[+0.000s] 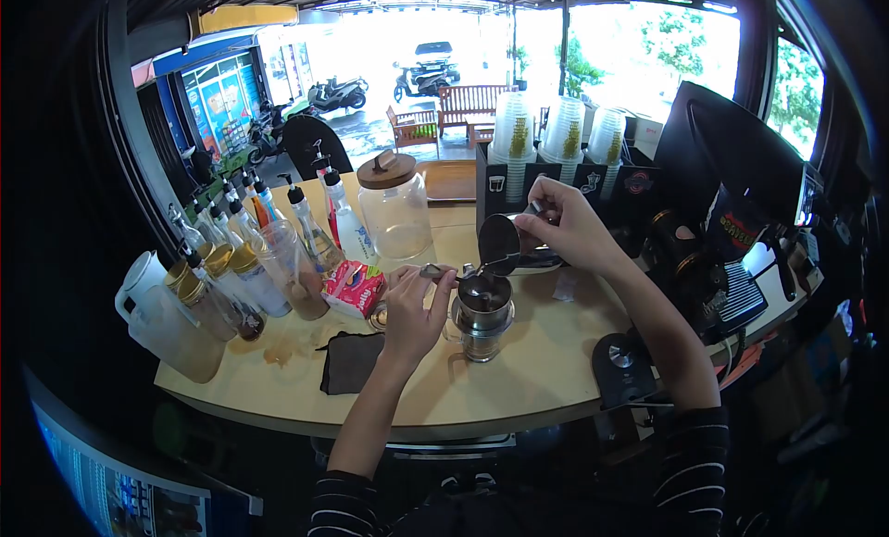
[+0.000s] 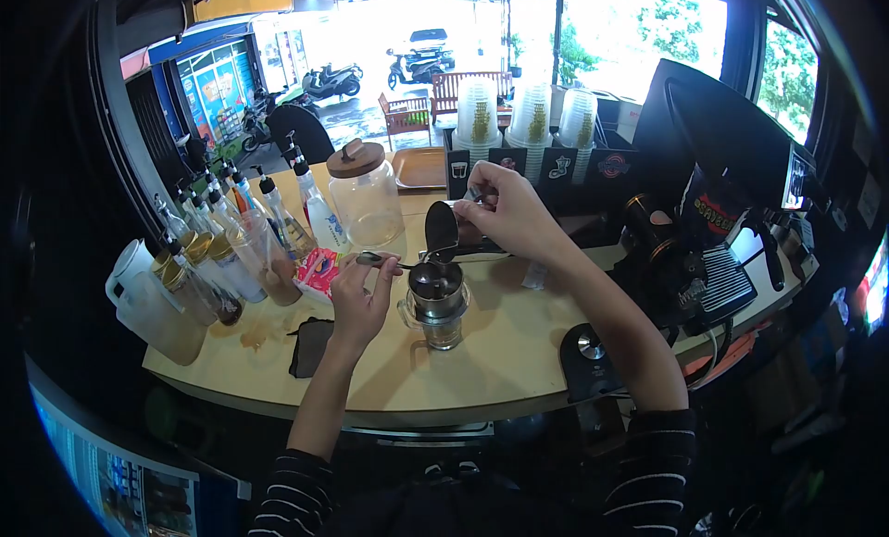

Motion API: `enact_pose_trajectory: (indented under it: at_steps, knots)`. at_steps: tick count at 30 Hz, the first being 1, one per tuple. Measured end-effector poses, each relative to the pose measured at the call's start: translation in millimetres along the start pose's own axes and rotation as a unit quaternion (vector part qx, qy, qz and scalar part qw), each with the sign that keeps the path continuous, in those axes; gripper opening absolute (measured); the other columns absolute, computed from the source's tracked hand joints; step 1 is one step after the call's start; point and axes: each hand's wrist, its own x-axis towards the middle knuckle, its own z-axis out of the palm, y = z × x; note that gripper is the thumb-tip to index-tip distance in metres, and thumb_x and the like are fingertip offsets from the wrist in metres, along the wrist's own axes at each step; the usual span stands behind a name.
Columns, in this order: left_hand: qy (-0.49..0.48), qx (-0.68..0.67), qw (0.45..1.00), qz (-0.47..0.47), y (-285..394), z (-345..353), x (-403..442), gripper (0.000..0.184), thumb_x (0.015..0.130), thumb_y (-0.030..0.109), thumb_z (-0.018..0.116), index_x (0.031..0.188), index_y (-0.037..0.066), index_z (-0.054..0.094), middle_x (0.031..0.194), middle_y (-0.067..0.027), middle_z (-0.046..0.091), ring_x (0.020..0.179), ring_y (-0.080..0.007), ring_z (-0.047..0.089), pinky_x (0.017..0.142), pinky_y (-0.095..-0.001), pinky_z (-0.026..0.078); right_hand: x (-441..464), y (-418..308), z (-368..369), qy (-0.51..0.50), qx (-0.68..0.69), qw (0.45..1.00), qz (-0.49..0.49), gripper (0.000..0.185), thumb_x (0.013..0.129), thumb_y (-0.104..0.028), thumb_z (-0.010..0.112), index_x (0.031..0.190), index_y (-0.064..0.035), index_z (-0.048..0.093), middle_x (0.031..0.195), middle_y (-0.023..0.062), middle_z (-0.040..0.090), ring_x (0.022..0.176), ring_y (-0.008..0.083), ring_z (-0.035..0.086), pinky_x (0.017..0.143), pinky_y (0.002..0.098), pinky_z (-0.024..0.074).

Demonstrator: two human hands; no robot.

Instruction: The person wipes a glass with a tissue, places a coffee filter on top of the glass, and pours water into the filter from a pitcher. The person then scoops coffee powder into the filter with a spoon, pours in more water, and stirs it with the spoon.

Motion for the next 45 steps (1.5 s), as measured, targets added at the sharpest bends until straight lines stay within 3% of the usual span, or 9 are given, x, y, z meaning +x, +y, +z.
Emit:
enact_pose_trajectory:
  at_steps: [7, 17, 22, 25, 31, 39, 42, 44, 45]
  knots:
    - [0.012, 0.011, 1.000, 0.009, -5, -5, 3, 0.007, 0.087, 0.011, 0.060, 0.089, 0.004, 0.063, 0.073, -0.0043, 0.066, 0.072, -0.0231, 0.061, 0.075, -0.0344, 0.040, -10, -10, -6, -0.007, -0.015, 1.000, -0.009, 0.027, 0.082, -0.009, 0.066, 0.077, -0.0069, 0.040, 0.065, -0.0062, 0.035, 0.057, 0.0000, 0.029, 0.048, 0.0203, 0.0254]
    - [0.011, -0.028, 0.999, -0.030, 0, -10, 2, 0.010, 0.089, 0.012, 0.057, 0.091, 0.004, 0.062, 0.075, -0.0075, 0.066, 0.076, -0.0261, 0.061, 0.074, -0.0373, 0.043, -22, 32, -10, 0.031, 0.029, 0.999, 0.010, 0.023, 0.083, -0.009, 0.065, 0.076, -0.0062, 0.044, 0.065, -0.0069, 0.038, 0.059, 0.0001, 0.035, 0.052, 0.0188, 0.0313]
    - [0.001, -0.045, 0.998, -0.052, 2, -11, -1, 0.010, 0.088, 0.011, 0.057, 0.093, 0.004, 0.062, 0.076, -0.0078, 0.064, 0.076, -0.0253, 0.061, 0.071, -0.0362, 0.044, -43, 92, 17, 0.188, 0.311, 0.924, 0.122, 0.020, 0.084, -0.006, 0.063, 0.073, -0.0074, 0.046, 0.064, -0.0028, 0.049, 0.056, 0.0036, 0.046, 0.051, 0.0196, 0.0370]
    - [-0.002, -0.049, 0.997, -0.051, 3, -9, -1, 0.010, 0.088, 0.011, 0.058, 0.093, 0.003, 0.062, 0.076, -0.0083, 0.063, 0.076, -0.0251, 0.060, 0.070, -0.0362, 0.044, -63, 123, 35, 0.193, 0.393, 0.882, 0.175, 0.019, 0.084, -0.003, 0.061, 0.074, -0.0090, 0.046, 0.064, -0.0015, 0.052, 0.055, 0.0055, 0.049, 0.051, 0.0199, 0.0390]
    - [-0.028, -0.019, 0.999, -0.025, 3, -4, -4, 0.008, 0.087, 0.010, 0.058, 0.092, 0.004, 0.062, 0.082, -0.0094, 0.061, 0.080, -0.0272, 0.057, 0.075, -0.0387, 0.041, -92, 175, 77, 0.225, 0.450, 0.835, 0.224, 0.020, 0.082, 0.000, 0.061, 0.075, -0.0096, 0.045, 0.062, -0.0016, 0.050, 0.053, 0.0067, 0.046, 0.052, 0.0195, 0.0365]
    - [-0.063, 0.023, 0.998, 0.014, 2, -1, -5, 0.008, 0.087, 0.009, 0.057, 0.093, 0.006, 0.060, 0.085, -0.0072, 0.059, 0.083, -0.0261, 0.056, 0.082, -0.0392, 0.038, -105, 202, 104, 0.232, 0.471, 0.821, 0.224, 0.011, 0.085, -0.005, 0.059, 0.080, -0.0070, 0.050, 0.072, 0.0021, 0.056, 0.068, 0.0104, 0.052, 0.066, 0.0243, 0.0397]
    - [-0.076, 0.042, 0.996, 0.035, 3, 1, -5, 0.008, 0.086, 0.009, 0.058, 0.093, 0.007, 0.060, 0.088, -0.0053, 0.058, 0.085, -0.0242, 0.056, 0.085, -0.0392, 0.037, -106, 189, 95, 0.214, 0.344, 0.870, 0.280, 0.010, 0.085, -0.006, 0.060, 0.090, -0.0025, 0.053, 0.086, 0.0057, 0.058, 0.076, 0.0107, 0.055, 0.072, 0.0253, 0.0421]
    - [-0.081, 0.053, 0.994, 0.046, 4, 4, -5, 0.008, 0.085, 0.009, 0.058, 0.093, 0.007, 0.060, 0.089, -0.0042, 0.058, 0.086, -0.0230, 0.056, 0.087, -0.0394, 0.036, -103, 171, 84, 0.255, 0.031, 0.958, 0.124, 0.028, 0.084, -0.005, 0.062, 0.110, -0.0009, 0.053, 0.099, 0.0086, 0.056, 0.082, 0.0117, 0.057, 0.077, 0.0257, 0.0440]
    - [-0.088, 0.063, 0.993, 0.057, 4, 6, -5, 0.009, 0.084, 0.009, 0.059, 0.093, 0.008, 0.060, 0.090, -0.0036, 0.057, 0.088, -0.0222, 0.056, 0.088, -0.0392, 0.036, -98, 151, 76, 0.256, 0.030, 0.958, 0.123, 0.028, 0.084, -0.005, 0.062, 0.110, -0.0009, 0.053, 0.099, 0.0086, 0.056, 0.082, 0.0117, 0.057, 0.077, 0.0257, 0.0440]
